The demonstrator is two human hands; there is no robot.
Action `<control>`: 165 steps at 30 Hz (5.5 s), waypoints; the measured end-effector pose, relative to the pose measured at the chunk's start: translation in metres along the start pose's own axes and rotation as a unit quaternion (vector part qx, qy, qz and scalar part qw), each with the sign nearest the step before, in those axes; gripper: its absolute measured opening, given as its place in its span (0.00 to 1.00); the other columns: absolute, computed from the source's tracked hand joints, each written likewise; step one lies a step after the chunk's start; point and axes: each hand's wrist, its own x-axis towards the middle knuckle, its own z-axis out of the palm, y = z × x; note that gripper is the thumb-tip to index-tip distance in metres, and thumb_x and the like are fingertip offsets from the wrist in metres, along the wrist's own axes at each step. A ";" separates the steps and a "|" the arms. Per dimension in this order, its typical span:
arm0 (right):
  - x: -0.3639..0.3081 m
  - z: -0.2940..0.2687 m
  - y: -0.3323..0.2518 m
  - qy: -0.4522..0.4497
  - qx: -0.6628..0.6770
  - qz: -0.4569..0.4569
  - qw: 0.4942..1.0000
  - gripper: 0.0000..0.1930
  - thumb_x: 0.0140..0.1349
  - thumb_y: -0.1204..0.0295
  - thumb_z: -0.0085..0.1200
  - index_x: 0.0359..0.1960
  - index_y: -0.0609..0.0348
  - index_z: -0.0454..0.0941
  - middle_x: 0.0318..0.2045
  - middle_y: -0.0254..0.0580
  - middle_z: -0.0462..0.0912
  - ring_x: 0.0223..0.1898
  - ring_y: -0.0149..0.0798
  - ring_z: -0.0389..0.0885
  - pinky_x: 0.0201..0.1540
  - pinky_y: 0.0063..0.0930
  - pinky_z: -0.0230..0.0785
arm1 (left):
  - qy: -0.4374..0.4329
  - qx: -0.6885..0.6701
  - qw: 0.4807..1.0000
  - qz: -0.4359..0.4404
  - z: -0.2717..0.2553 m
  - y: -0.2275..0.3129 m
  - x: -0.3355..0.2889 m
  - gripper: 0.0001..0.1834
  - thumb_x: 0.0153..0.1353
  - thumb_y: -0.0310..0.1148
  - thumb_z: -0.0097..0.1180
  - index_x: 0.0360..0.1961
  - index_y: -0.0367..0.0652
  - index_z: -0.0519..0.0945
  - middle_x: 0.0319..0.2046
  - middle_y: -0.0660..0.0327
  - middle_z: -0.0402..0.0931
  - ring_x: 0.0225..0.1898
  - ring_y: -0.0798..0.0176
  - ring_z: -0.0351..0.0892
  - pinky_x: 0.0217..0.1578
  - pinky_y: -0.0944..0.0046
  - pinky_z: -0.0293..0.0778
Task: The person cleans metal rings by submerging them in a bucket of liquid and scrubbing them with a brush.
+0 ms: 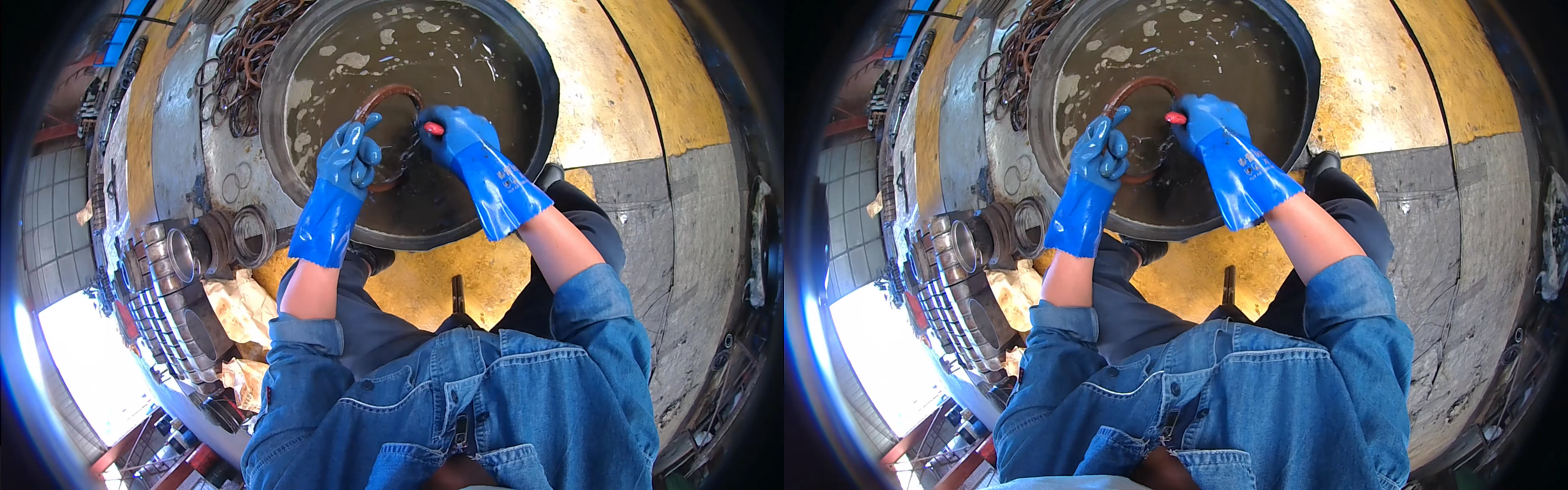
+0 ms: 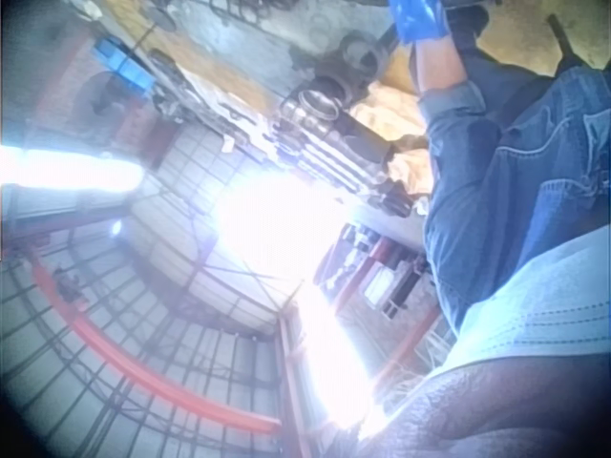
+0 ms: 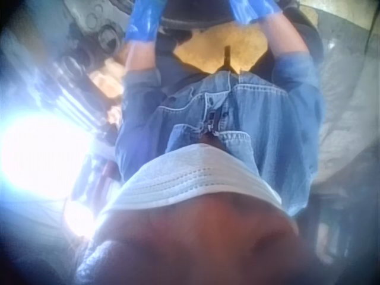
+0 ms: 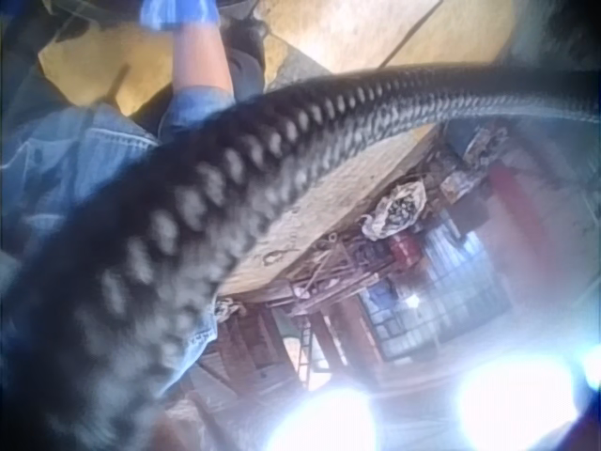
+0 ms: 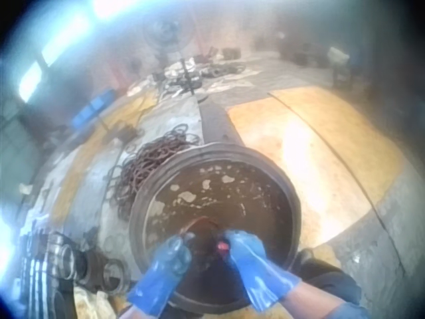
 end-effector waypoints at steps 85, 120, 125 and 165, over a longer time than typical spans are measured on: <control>0.010 -0.025 0.014 0.071 -0.085 -0.191 0.975 0.12 0.55 0.64 0.67 0.42 0.47 0.87 0.45 0.40 0.88 0.44 0.52 0.87 0.47 0.43 0.80 | -0.083 0.212 0.974 0.017 0.016 0.001 0.012 0.19 0.69 0.36 0.63 0.57 0.40 0.82 0.38 0.59 0.84 0.29 0.70 0.76 0.29 0.71 0.70; -0.020 0.002 -0.014 -0.165 0.530 0.088 0.827 0.16 0.64 0.62 0.65 0.42 0.64 0.88 0.32 0.39 0.88 0.34 0.31 0.86 0.41 0.28 0.78 | 0.101 0.139 0.979 0.108 0.016 0.016 -0.002 0.22 0.74 0.39 0.60 0.60 0.34 0.80 0.19 0.66 0.76 0.13 0.77 0.62 0.15 0.74 0.56; -0.012 0.002 -0.012 -0.090 0.175 0.002 0.980 0.13 0.66 0.60 0.61 0.45 0.52 0.89 0.39 0.44 0.90 0.39 0.41 0.89 0.45 0.34 0.79 | 0.110 0.171 0.976 0.078 0.019 0.017 -0.005 0.21 0.73 0.41 0.61 0.60 0.39 0.82 0.20 0.67 0.77 0.15 0.78 0.63 0.17 0.75 0.58; -0.017 0.012 -0.006 0.048 -0.010 -0.092 0.995 0.13 0.67 0.57 0.58 0.45 0.47 0.87 0.41 0.48 0.88 0.41 0.57 0.87 0.46 0.45 0.80 | 0.124 0.194 0.972 0.051 0.026 0.021 -0.007 0.21 0.72 0.43 0.63 0.58 0.42 0.83 0.20 0.68 0.77 0.16 0.77 0.64 0.18 0.75 0.58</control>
